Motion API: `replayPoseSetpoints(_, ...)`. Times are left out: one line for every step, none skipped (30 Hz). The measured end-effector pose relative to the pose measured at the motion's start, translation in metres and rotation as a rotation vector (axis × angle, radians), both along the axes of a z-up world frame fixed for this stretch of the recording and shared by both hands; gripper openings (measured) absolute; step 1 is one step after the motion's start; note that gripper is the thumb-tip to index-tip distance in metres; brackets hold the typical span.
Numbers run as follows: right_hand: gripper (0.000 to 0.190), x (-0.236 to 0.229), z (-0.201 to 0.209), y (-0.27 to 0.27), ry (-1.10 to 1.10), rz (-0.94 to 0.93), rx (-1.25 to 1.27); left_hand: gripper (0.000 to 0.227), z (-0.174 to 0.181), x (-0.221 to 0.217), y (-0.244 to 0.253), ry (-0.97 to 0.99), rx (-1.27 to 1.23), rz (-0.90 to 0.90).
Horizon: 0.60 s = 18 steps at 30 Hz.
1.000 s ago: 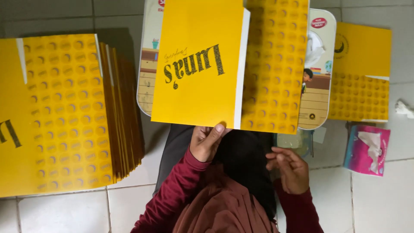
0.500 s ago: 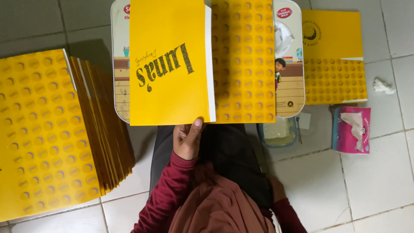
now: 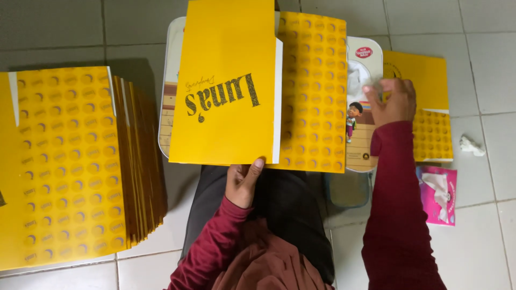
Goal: Applying glue to the edges of cardboard folders and folding them for assembly
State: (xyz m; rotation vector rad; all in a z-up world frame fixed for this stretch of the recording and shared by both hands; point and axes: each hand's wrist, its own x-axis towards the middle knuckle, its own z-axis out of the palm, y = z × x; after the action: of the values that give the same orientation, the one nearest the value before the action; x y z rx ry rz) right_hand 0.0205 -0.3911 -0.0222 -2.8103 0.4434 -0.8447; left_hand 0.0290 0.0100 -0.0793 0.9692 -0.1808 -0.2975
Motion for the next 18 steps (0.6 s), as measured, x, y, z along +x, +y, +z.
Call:
replayPoseSetpoints(0.028,0.004,-0.006,-0.001,-0.003,0.012,-0.002,0.032,0.015,0.002,0.001,-0.003,-0.002,0.012)
replayPoseSetpoints(0.027,0.008,-0.012,-0.003,0.067,-0.068,0.010,0.023,0.029,0.005,0.001,-0.027,0.044,-0.015)
replayPoseSetpoints(0.026,0.009,-0.020,-0.004,0.148,-0.145,0.021,0.024,0.043,0.002,0.002,-0.039,0.091,-0.038)
replayPoseSetpoints(0.026,0.012,-0.016,-0.011,0.157,-0.129,0.018,0.024,0.057,0.006,0.001,-0.030,0.090,-0.022)
replayPoseSetpoints(0.014,0.009,-0.017,-0.013,0.082,-0.032,0.034,0.034,0.070,0.006,0.005,-0.032,0.146,-0.050)
replayPoseSetpoints(0.006,0.007,-0.018,-0.015,0.006,0.063,0.052,0.048,0.082,0.007,0.009,-0.034,0.202,-0.078)
replayPoseSetpoints(0.006,0.001,-0.001,0.003,0.015,0.067,0.059,0.048,0.080,0.005,0.010,-0.024,0.209,-0.076)
replayPoseSetpoints(0.003,-0.004,0.017,0.021,-0.046,0.002,0.405,0.033,0.078,0.004,0.010,-0.034,0.193,-0.084)
replayPoseSetpoints(0.005,-0.003,0.038,0.034,-0.102,-0.050,0.748,0.023,0.077,0.005,0.006,-0.050,0.170,-0.081)
replayPoseSetpoints(0.005,-0.008,0.058,0.046,-0.094,-0.037,0.747,0.023,0.081,0.008,0.007,-0.046,0.169,-0.066)
replayPoseSetpoints(0.010,-0.014,0.077,0.058,-0.040,-0.152,0.214,0.034,0.084,0.009,0.008,-0.061,0.191,-0.092)
replayPoseSetpoints(0.017,-0.021,0.096,0.069,0.014,-0.232,-0.313,0.048,0.087,0.010,0.009,-0.076,0.212,-0.118)
replayPoseSetpoints(0.017,-0.033,0.094,0.069,0.018,-0.227,-0.311,0.048,0.081,0.008,0.007,-0.071,0.214,-0.115)
replayPoseSetpoints(0.016,-0.045,0.092,0.068,-0.449,-0.060,0.495,0.021,0.075,0.005,0.005,-0.051,0.158,-0.096)
replayPoseSetpoints(0.019,-0.057,0.090,0.067,-0.869,0.137,1.327,0.031,0.069,0.003,0.003,-0.032,0.104,-0.077)
replayPoseSetpoints(0.019,-0.063,0.099,0.087,-0.864,0.138,1.332,0.031,0.068,0.003,0.003,-0.028,0.107,-0.073)
replayPoseSetpoints(0.015,-0.070,0.109,0.108,-0.721,0.134,1.392,0.023,0.067,0.003,0.002,-0.019,0.101,-0.081)
replayPoseSetpoints(0.026,-0.078,0.119,0.128,-0.576,0.128,1.448,0.018,0.066,0.003,0.002,-0.010,0.096,-0.089)
